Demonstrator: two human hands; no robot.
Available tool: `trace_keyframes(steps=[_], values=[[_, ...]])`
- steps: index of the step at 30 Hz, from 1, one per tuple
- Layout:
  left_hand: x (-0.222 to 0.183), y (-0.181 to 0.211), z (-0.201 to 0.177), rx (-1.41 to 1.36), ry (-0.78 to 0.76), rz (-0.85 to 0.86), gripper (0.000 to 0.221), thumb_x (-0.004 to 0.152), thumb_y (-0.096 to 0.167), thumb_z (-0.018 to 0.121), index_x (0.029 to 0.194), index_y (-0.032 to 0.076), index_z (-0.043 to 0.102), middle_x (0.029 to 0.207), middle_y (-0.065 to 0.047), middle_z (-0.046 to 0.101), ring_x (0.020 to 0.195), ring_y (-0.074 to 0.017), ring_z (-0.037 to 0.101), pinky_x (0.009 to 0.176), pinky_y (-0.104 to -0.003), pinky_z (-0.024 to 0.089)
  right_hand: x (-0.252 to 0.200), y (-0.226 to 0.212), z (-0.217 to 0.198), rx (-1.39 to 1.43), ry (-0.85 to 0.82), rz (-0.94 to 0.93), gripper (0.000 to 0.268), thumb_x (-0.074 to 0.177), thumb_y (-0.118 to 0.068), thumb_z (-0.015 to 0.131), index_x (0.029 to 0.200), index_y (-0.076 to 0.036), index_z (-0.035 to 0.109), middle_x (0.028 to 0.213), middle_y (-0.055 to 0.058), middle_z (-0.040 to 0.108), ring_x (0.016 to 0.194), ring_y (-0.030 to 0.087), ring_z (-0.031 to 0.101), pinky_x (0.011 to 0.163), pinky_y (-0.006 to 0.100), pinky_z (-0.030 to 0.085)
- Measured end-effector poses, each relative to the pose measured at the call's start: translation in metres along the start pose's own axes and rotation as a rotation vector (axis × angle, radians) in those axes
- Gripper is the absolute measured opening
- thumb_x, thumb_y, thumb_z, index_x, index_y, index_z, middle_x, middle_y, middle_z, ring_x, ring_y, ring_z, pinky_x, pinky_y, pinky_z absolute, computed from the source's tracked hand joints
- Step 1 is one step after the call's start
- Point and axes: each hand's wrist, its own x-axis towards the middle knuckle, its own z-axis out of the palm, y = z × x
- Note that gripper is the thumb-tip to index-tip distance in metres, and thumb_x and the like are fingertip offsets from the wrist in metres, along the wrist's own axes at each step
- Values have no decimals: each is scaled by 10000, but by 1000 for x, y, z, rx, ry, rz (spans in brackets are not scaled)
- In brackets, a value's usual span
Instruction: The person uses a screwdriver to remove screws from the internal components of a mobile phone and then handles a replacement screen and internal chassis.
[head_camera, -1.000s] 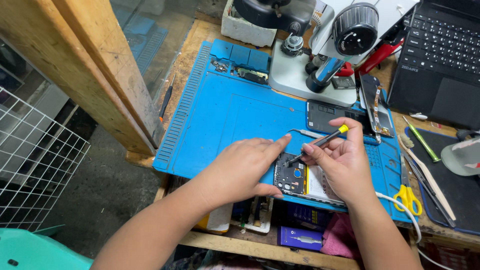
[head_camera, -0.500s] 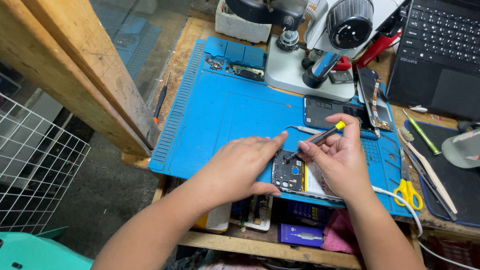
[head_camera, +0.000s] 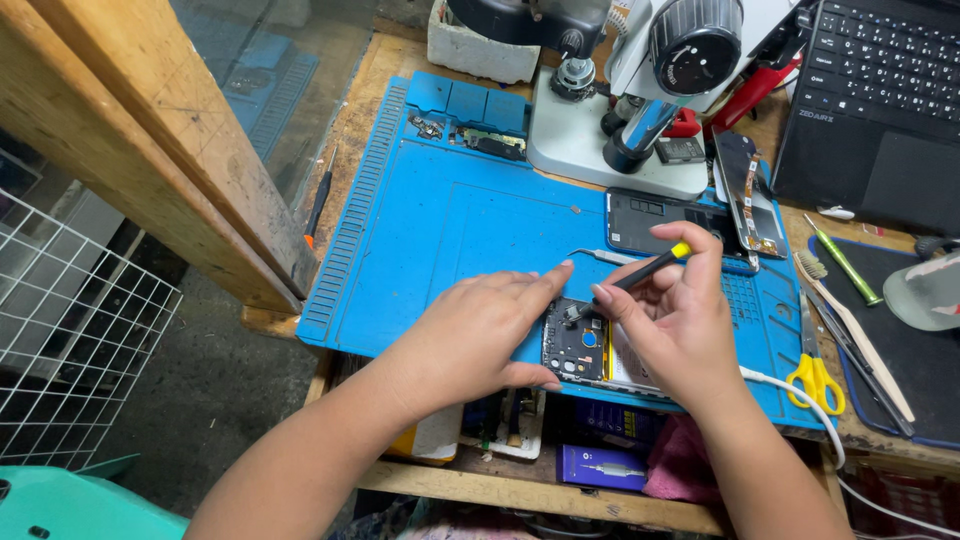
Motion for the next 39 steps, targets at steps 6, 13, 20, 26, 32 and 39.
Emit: trace_keyframes(steps=[6, 13, 20, 26, 32, 39], values=[[0, 0, -1, 4, 46, 47, 1064, 678, 417, 877, 1479, -76, 381, 1244, -223, 670, 1160, -388, 626, 956, -459, 497, -9, -24, 5, -374, -103, -353, 651, 927, 11, 709, 1428, -39, 296, 996, 115, 719, 871, 187, 771, 751, 290, 607], [0, 0, -1, -12, 12, 16, 1043, 693, 409, 878, 1483, -62, 386, 1232, -212, 672, 1158, -382, 628, 942, -456, 503, -8, -19, 13, -442, -110, -636, 620, 880, 5, 783, 1373, -76, 417, 1084, 134, 685, 908, 235, 753, 781, 325, 588], [-1, 0, 0, -17, 40, 29, 1049, 676, 412, 885, 1480, -58, 403, 1254, -221, 666, 1165, -386, 626, 946, -459, 500, -1, -15, 7, -374, -103, -695, 660, 842, -84, 847, 1359, -107, 439, 1121, 119, 672, 972, 247, 714, 847, 346, 572], [1, 3, -2, 15, -40, -64, 1153, 682, 451, 889, 1531, -30, 275, 1190, -207, 683, 1144, -382, 631, 963, -453, 498, -1, -15, -2, -119, -247, -505, 485, 978, 53, 622, 1411, -73, 442, 1172, 113, 680, 1093, 256, 746, 978, 356, 604], [3, 6, -3, -12, -27, -68, 1314, 653, 484, 890, 1575, -38, 114, 1190, -170, 707, 1108, -378, 637, 942, -455, 497, 1, -2, 5, -393, 54, -591, 608, 846, -97, 838, 1337, -81, 480, 1211, 157, 663, 905, 190, 730, 770, 303, 588], [4, 9, -7, 33, -149, -194, 1318, 678, 513, 887, 1597, 9, 89, 1128, -196, 685, 1080, -380, 639, 932, -442, 512, -8, 4, 5, 42, -196, -306, 370, 1022, -20, 614, 1361, -94, 487, 1148, 70, 770, 910, 137, 774, 677, 221, 559]])
